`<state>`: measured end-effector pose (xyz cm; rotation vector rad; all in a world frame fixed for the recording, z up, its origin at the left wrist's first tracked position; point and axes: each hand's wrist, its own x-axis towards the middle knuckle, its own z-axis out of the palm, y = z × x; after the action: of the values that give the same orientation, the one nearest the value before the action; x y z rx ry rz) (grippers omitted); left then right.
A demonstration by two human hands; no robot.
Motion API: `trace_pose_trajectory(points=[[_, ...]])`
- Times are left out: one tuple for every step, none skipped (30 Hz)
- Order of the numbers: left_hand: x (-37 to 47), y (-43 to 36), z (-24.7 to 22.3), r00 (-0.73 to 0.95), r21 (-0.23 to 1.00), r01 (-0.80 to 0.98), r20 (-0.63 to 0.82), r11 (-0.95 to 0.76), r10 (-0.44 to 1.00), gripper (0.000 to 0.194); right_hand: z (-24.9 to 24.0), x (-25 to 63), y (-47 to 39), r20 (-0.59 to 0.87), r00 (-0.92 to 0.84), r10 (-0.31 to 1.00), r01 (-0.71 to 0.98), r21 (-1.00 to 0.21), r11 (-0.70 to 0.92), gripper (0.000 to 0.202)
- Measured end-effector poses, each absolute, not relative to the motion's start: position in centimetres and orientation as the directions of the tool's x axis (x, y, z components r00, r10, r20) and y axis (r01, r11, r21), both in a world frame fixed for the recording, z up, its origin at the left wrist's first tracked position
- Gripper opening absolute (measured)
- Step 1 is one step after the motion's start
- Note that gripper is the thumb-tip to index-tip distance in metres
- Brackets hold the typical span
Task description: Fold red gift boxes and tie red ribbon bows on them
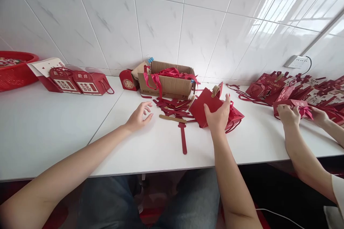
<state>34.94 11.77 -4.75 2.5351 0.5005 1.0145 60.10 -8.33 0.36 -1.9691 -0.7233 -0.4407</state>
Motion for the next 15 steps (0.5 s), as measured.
trace_pose_trajectory(points=[[34.9,12.2,-4.7,0.658,0.438,0.216,0.595,-0.873,0.461,0.046,0.1,60.0,-8.5,0.558,0.76,0.334,0.65,-0.656,-0.384,0.093],[34.7,12.9,-4.6,0.628,0.419,0.254,0.614,-0.872,0.478,0.046,-0.2,60.1,-8.6,0.543,0.759,0.358,0.651,-0.643,-0.404,0.093],[34.4,13.7,-4.4,0.588,0.4,0.304,0.635,-0.864,0.501,0.047,-0.5,60.4,-8.5,0.533,0.757,0.378,0.653,-0.628,-0.424,0.092],[34.0,14.6,-4.3,0.543,0.386,0.365,0.651,-0.847,0.53,0.048,-0.7,60.9,-8.2,0.528,0.754,0.391,0.657,-0.612,-0.441,0.09],[33.5,15.6,-4.2,0.49,0.382,0.436,0.658,-0.815,0.571,0.049,-0.9,61.6,-7.9,0.528,0.749,0.4,0.662,-0.596,-0.454,0.089],[32.9,16.7,-4.1,0.434,0.388,0.517,0.649,-0.763,0.625,0.05,-1.1,62.4,-7.4,0.532,0.741,0.409,0.671,-0.58,-0.462,0.088],[32.2,17.8,-3.9,0.376,0.406,0.6,0.618,-0.69,0.691,0.051,-1.2,63.3,-6.7,0.542,0.732,0.413,0.681,-0.566,-0.466,0.087],[31.5,18.8,-3.9,0.306,0.434,0.677,0.568,-0.595,0.764,0.053,-1.4,64.1,-6.0,0.551,0.729,0.406,0.684,-0.557,-0.471,0.086],[30.9,19.8,-3.8,0.231,0.469,0.734,0.507,-0.491,0.83,0.056,-1.5,64.7,-5.3,0.563,0.729,0.388,0.682,-0.55,-0.483,0.085],[30.4,20.6,-3.8,0.156,0.505,0.77,0.445,-0.391,0.882,0.058,-1.7,65.1,-4.4,0.588,0.731,0.347,0.674,-0.54,-0.504,0.084],[30.0,21.2,-3.7,0.095,0.531,0.79,0.387,-0.307,0.917,0.06,-1.9,65.1,-3.6,0.623,0.723,0.299,0.67,-0.527,-0.522,0.083],[29.9,21.7,-3.7,0.06,0.542,0.803,0.339,-0.246,0.939,0.062,-2.1,64.7,-2.8,0.662,0.703,0.259,0.676,-0.51,-0.532,0.083],[30.0,22.1,-3.7,0.048,0.538,0.816,0.304,-0.213,0.952,0.064,-2.4,63.9,-2.0,0.702,0.672,0.237,0.696,-0.489,-0.526,0.083],[30.2,22.5,-3.7,0.056,0.521,0.829,0.281,-0.201,0.958,0.066,-2.6,62.8,-1.4,0.733,0.635,0.246,0.729,-0.462,-0.505,0.083],[30.6,22.8,-3.8,0.076,0.498,0.842,0.272,-0.208,0.959,0.068,-2.8,61.4,-0.8,0.759,0.593,0.269,0.767,-0.43,-0.476,0.081]])
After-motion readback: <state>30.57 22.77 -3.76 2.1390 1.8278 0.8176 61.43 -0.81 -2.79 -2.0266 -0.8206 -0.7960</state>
